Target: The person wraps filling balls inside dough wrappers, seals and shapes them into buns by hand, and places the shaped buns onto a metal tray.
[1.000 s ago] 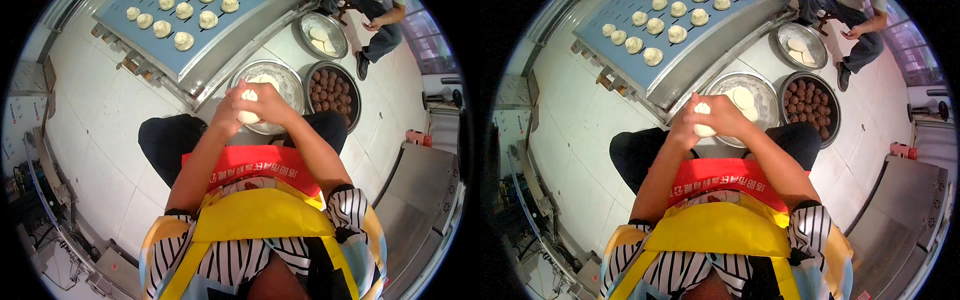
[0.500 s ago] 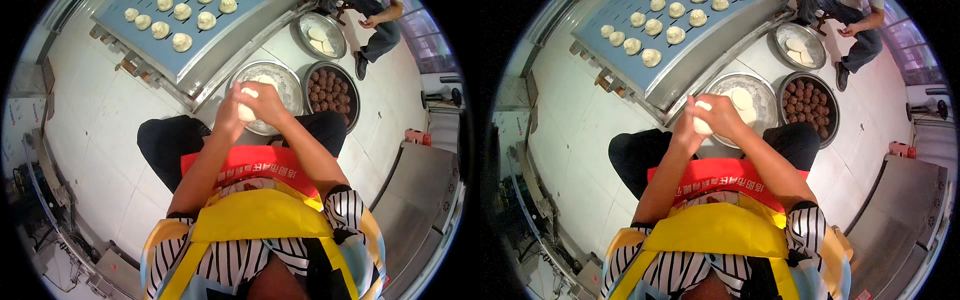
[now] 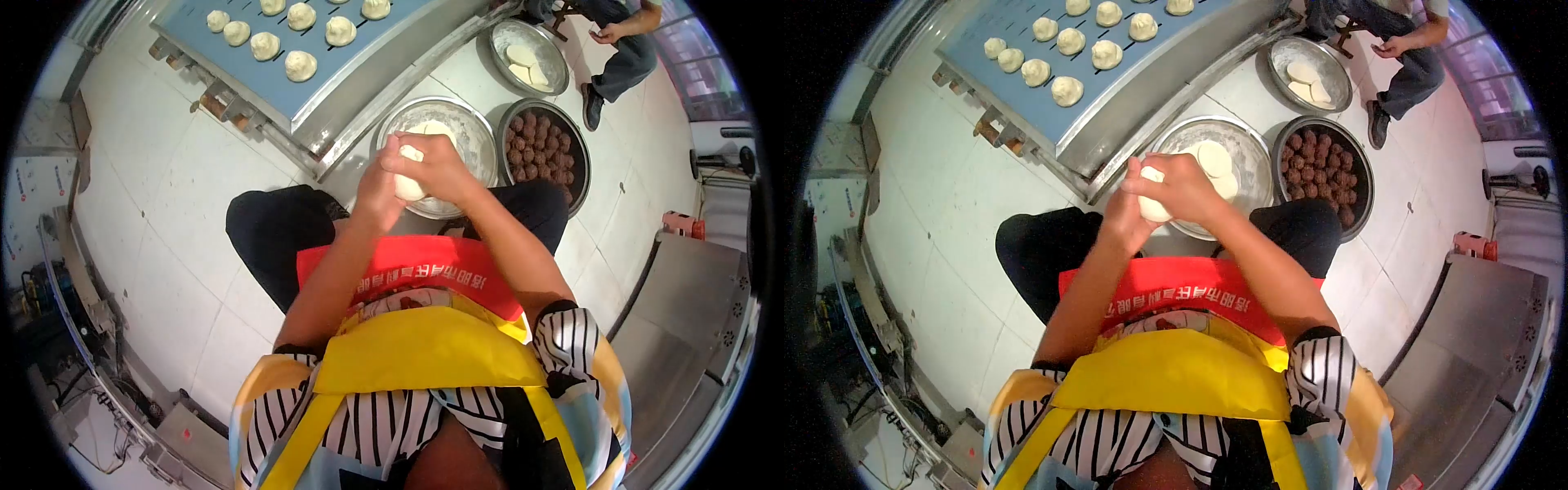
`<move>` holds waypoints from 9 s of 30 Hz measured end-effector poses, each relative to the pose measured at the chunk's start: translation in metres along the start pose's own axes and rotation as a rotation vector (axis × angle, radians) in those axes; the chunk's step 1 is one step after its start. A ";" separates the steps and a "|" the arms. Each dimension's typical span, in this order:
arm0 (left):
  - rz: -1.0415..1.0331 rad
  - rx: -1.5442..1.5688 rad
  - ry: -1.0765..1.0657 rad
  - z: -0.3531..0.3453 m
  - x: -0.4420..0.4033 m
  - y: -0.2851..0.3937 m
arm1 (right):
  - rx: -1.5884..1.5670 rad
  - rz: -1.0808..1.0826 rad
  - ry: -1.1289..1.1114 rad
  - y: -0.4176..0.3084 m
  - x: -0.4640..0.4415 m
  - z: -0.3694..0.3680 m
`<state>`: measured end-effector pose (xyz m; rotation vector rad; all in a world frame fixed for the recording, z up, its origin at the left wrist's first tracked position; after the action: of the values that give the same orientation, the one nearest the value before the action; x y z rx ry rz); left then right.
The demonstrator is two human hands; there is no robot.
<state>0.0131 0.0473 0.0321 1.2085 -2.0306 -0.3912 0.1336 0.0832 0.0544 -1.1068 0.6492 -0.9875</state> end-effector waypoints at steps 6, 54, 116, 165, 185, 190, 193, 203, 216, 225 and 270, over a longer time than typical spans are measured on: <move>0.059 -0.078 0.034 0.002 0.002 0.013 | -0.139 0.021 -0.140 -0.027 0.002 0.009; -0.023 -0.138 0.030 0.010 0.005 0.025 | -0.274 -0.122 -0.106 -0.022 -0.009 0.000; -1.141 -1.271 0.193 0.015 -0.012 0.022 | -1.157 -0.613 0.097 0.027 -0.045 0.064; -0.083 -0.075 -0.034 -0.014 0.001 0.033 | -0.319 0.179 0.176 -0.038 0.002 -0.002; 0.032 0.042 -0.127 -0.021 0.018 0.049 | -0.328 -0.064 0.004 -0.056 0.001 0.001; -0.033 0.062 -0.175 -0.015 0.011 0.044 | -0.185 0.082 0.098 -0.057 -0.005 -0.003; 0.025 0.094 -0.361 0.005 0.004 0.046 | -0.386 -0.087 0.001 -0.055 -0.003 -0.002; -0.054 0.096 -0.060 -0.020 0.015 0.046 | -0.038 0.074 0.157 -0.056 -0.005 -0.009; -0.040 0.002 -0.129 -0.006 0.028 0.051 | -0.149 0.042 0.007 -0.070 0.002 -0.012; -0.134 0.157 -0.208 -0.002 0.035 0.041 | 0.034 0.207 0.058 -0.066 0.007 -0.018; -0.331 0.330 0.099 0.075 0.033 0.137 | 0.850 0.590 -0.345 -0.145 -0.102 -0.075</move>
<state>-0.1371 0.0816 0.0753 1.7405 -1.8577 -0.1480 -0.0212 0.1248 0.1611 -0.2742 0.1927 -0.4460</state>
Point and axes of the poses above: each hand's wrist, its own x-axis away from the middle knuckle, its own z-axis out of the back of the hand, y = z × x, the point moved 1 cm from there along -x, towards the middle knuckle, and after that the axes turned 1 degree about -y, right-handed, at the moved point
